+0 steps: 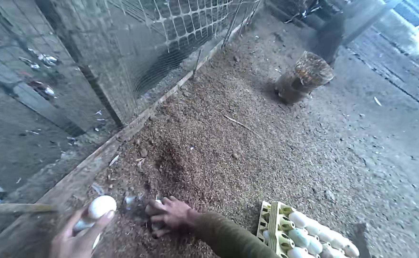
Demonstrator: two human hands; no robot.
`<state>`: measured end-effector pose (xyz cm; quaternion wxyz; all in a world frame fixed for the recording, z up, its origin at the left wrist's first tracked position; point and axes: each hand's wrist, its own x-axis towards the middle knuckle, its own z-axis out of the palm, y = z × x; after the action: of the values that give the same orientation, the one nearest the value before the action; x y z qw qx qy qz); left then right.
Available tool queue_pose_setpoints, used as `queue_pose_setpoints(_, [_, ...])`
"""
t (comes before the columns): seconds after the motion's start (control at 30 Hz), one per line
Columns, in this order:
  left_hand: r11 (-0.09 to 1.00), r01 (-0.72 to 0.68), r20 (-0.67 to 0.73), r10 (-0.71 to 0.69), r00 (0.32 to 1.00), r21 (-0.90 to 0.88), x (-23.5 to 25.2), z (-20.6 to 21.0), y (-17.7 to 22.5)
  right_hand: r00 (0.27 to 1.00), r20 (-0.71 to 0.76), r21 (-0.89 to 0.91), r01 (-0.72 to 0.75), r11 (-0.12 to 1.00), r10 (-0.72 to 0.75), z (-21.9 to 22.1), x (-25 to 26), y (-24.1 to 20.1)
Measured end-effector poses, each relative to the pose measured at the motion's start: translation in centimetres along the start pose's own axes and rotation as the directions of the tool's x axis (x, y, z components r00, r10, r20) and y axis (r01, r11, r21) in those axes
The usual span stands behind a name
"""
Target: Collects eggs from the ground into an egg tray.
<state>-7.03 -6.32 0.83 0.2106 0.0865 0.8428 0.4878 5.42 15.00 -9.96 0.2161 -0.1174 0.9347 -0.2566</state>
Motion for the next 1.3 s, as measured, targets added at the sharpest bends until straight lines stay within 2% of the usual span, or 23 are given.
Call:
queue_pose_setpoints(0.13, [1.0,-0.026,-0.012,0.026,1.0,0.0,-0.3,-0.5,0.0,0.997,0.032,0.069,-0.077,0.995,0.075,-0.2,0.1,0.2])
queue_pose_setpoints(0.27, [0.999,-0.041,-0.036,0.04,0.999,-0.004,-0.9,-1.4,-0.5,0.977,0.172,0.053,-0.138,0.989,0.127,-0.8,0.6,0.0])
queue_pose_setpoints(0.5, [0.997,-0.079,-0.106,0.075,0.992,-0.028,-2.2,-2.4,0.0,0.943,0.276,0.017,-0.196,0.98,0.184,-2.6,1.2,-0.9])
queue_pose_setpoints(0.6, [0.995,-0.081,-0.145,0.071,0.987,-0.062,-3.1,-2.6,0.7,0.96,0.215,-0.042,-0.174,0.984,0.179,-2.0,0.0,-0.8])
queue_pose_setpoints(0.73, [0.998,-0.068,-0.162,0.068,0.985,0.006,-4.2,-4.1,0.2,0.989,0.094,-0.144,-0.099,0.985,0.113,-0.8,-1.6,-0.5])
queue_pose_setpoints(0.8, [0.999,-0.053,-0.167,0.052,0.985,-0.006,-5.0,-4.5,0.5,0.99,0.055,-0.146,-0.119,0.982,0.128,-0.7,-2.4,-0.5])
queue_pose_setpoints(0.87, [0.999,-0.04,-0.172,0.035,0.984,-0.024,-5.9,-4.6,1.0,0.983,-0.006,-0.087,-0.185,0.979,0.185,-0.6,-3.1,-0.6])
queue_pose_setpoints(0.93, [0.998,-0.035,-0.175,0.026,0.984,-0.049,-6.6,-4.4,1.2,0.945,-0.116,0.12,-0.293,0.949,0.306,-0.8,-3.5,-1.0])
queue_pose_setpoints(1.0, [0.995,-0.045,-0.179,0.028,0.983,-0.094,-7.3,-4.1,1.4,0.84,-0.264,0.452,-0.326,0.831,0.474,-1.2,-3.5,-1.8])
queue_pose_setpoints(1.03, [0.992,-0.058,-0.187,0.036,0.982,-0.114,-7.6,-3.8,1.4,0.769,-0.274,0.654,-0.291,0.698,0.577,-1.8,-3.4,-2.4])
queue_pose_setpoints(1.1, [0.987,-0.08,-0.188,0.053,0.981,-0.139,-8.1,-3.0,1.7,0.632,-0.204,0.948,-0.061,0.311,0.747,-3.2,-3.6,-3.7])
queue_pose_setpoints(1.13, [0.986,-0.086,-0.185,0.059,0.981,-0.144,-8.4,-2.6,1.9,0.622,-0.107,0.994,0.092,0.063,0.775,-4.1,-3.8,-4.3])
queue_pose_setpoints(1.2, [0.984,-0.085,-0.179,0.057,0.982,-0.157,-9.0,-2.0,2.3,0.703,0.048,0.886,0.298,-0.354,0.71,-5.5,-4.8,-5.2])
queue_pose_setpoints(1.23, [0.982,-0.079,-0.173,0.049,0.984,-0.172,-9.5,-1.7,2.4,0.759,0.067,0.797,0.35,-0.493,0.648,-5.6,-5.5,-5.4])
queue_pose_setpoints(1.3, [0.973,-0.066,-0.155,0.032,0.987,-0.219,-10.7,-0.8,2.9,0.833,0.04,0.661,0.393,-0.64,0.553,-5.5,-6.8,-5.8])
